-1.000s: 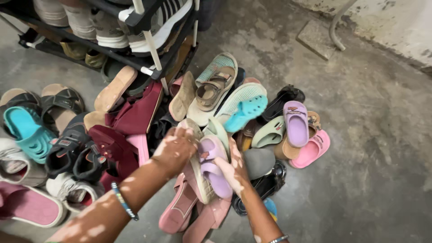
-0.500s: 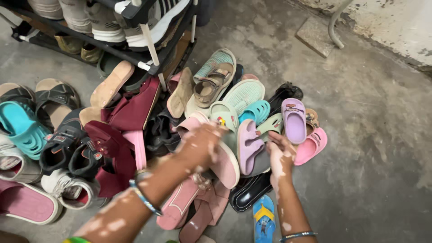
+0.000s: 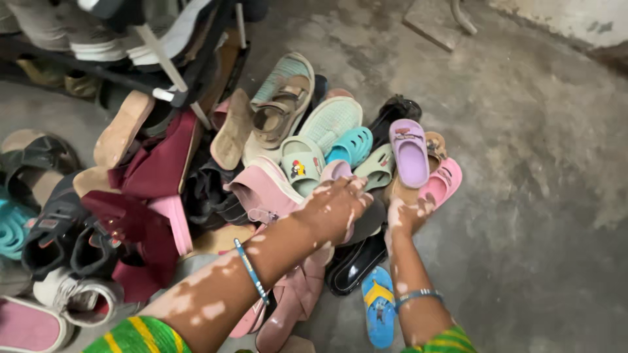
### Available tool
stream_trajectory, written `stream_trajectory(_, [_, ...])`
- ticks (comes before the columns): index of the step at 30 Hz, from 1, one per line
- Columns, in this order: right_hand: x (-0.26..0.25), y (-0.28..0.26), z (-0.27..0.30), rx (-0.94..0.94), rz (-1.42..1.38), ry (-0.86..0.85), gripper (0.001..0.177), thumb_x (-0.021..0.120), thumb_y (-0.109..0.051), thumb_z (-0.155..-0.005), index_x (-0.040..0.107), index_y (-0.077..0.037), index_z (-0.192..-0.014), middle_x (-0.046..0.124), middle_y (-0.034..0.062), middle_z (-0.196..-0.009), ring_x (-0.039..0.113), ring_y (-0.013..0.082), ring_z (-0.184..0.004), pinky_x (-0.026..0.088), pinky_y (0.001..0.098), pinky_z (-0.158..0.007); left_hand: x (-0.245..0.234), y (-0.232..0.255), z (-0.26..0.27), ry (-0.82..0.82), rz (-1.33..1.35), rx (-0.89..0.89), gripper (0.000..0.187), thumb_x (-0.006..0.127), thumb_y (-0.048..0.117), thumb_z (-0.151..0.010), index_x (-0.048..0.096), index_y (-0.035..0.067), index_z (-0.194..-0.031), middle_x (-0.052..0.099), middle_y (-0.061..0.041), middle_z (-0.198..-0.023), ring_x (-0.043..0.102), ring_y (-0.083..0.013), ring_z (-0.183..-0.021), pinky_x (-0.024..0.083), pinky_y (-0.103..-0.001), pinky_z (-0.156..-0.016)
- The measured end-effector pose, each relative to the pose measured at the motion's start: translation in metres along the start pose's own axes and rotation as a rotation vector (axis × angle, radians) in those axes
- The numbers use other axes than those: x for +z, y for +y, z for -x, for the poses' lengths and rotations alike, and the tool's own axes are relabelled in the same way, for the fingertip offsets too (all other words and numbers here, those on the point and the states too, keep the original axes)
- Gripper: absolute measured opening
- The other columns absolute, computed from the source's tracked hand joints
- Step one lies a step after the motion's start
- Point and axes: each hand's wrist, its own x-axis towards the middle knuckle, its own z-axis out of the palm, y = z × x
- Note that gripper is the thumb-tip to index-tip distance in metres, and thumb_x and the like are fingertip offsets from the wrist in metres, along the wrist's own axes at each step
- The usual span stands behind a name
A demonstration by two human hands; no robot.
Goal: The person wipes the exterior and interior of a pair of brown slip-on shoes and a pair of floral slide sandals using a green cloth. After cleaning, the person places the shoes onto a multi-tiered shoe rack.
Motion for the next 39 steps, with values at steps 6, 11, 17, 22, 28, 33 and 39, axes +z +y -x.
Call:
stream_trajectory(6, [0.021,-0.013,-0.007,0.323,-0.074,-0.135,0.067,0.085,-0.006,-0.062,0.059,-0.004,-0.125,0.07,0.0133,-0.112,0.069,0.0302,-0.102,0.056,0.0411,-0.086,-0.014,0.006,-0.023,-0.21,-0.036,-0.121,0.068,0.069,-0.002,-0.071,0.057,0.013,-0.136,0.041,-0.016,-0.155,0.044,-0.0374,-0.138,0.046,-0.052,-0.106])
stream_trajectory(11, [0.029,-0.012,-0.014,0.302,0.005,-0.132,0.072,0.091,-0.012,-0.058,0.059,-0.006,-0.123,0.071,0.0131,-0.112,0.069,0.0291,-0.101,0.056,0.0399,-0.087,-0.011,0.013,-0.039,-0.261,-0.04,-0.124,0.067,0.069,-0.001,-0.072,0.057,0.014,-0.137,0.039,-0.016,-0.157,0.041,-0.0356,-0.141,0.045,-0.054,-0.106])
stream_trajectory(17, [0.018,-0.024,-0.007,0.41,-0.045,-0.054,0.069,0.091,-0.021,-0.061,0.062,-0.011,-0.123,0.073,0.0106,-0.113,0.07,0.0286,-0.101,0.056,0.0403,-0.087,-0.006,0.022,-0.045,-0.232,-0.05,-0.12,0.063,0.063,-0.001,-0.078,0.056,0.013,-0.138,0.039,-0.016,-0.157,0.038,-0.037,-0.143,0.041,-0.056,-0.108])
stream_trajectory(22, [-0.011,-0.053,0.006,0.464,-0.127,-0.01,0.053,0.087,-0.025,-0.068,0.069,-0.009,-0.116,0.075,0.0105,-0.108,0.072,0.0261,-0.096,0.057,0.0393,-0.086,-0.015,0.035,-0.039,-0.258,-0.081,-0.112,0.06,0.062,0.001,-0.079,0.056,0.012,-0.137,0.038,-0.017,-0.157,0.035,-0.0379,-0.144,0.039,-0.055,-0.11])
stream_trajectory(28, [-0.056,-0.069,0.029,0.417,-0.404,0.156,0.04,0.082,-0.021,-0.081,0.071,-0.004,-0.115,0.071,0.0083,-0.11,0.068,0.0215,-0.098,0.054,0.0358,-0.087,-0.039,0.056,-0.038,-0.229,-0.116,-0.08,0.061,0.062,-0.002,-0.075,0.058,0.014,-0.135,0.038,-0.015,-0.158,0.036,-0.0359,-0.145,0.041,-0.053,-0.109])
stream_trajectory(33, [-0.102,-0.107,0.069,0.411,-0.61,0.021,0.042,0.076,-0.013,-0.083,0.066,0.0,-0.121,0.067,0.0066,-0.111,0.066,0.0192,-0.099,0.054,0.0331,-0.086,-0.068,0.07,-0.026,-0.219,-0.177,-0.092,0.064,0.063,0.003,-0.075,0.053,0.01,-0.138,0.038,-0.019,-0.155,0.038,-0.0361,-0.141,0.04,-0.05,-0.11])
stream_trajectory(39, [-0.14,-0.186,0.111,0.329,-0.755,-0.175,0.054,0.075,-0.01,-0.078,0.06,-0.001,-0.13,0.065,0.0073,-0.117,0.066,0.0194,-0.105,0.055,0.0321,-0.091,-0.113,0.063,0.016,-0.137,-0.22,-0.177,0.051,0.057,0.007,-0.086,0.054,0.008,-0.137,0.037,-0.023,-0.157,0.043,-0.0389,-0.137,0.038,-0.051,-0.11])
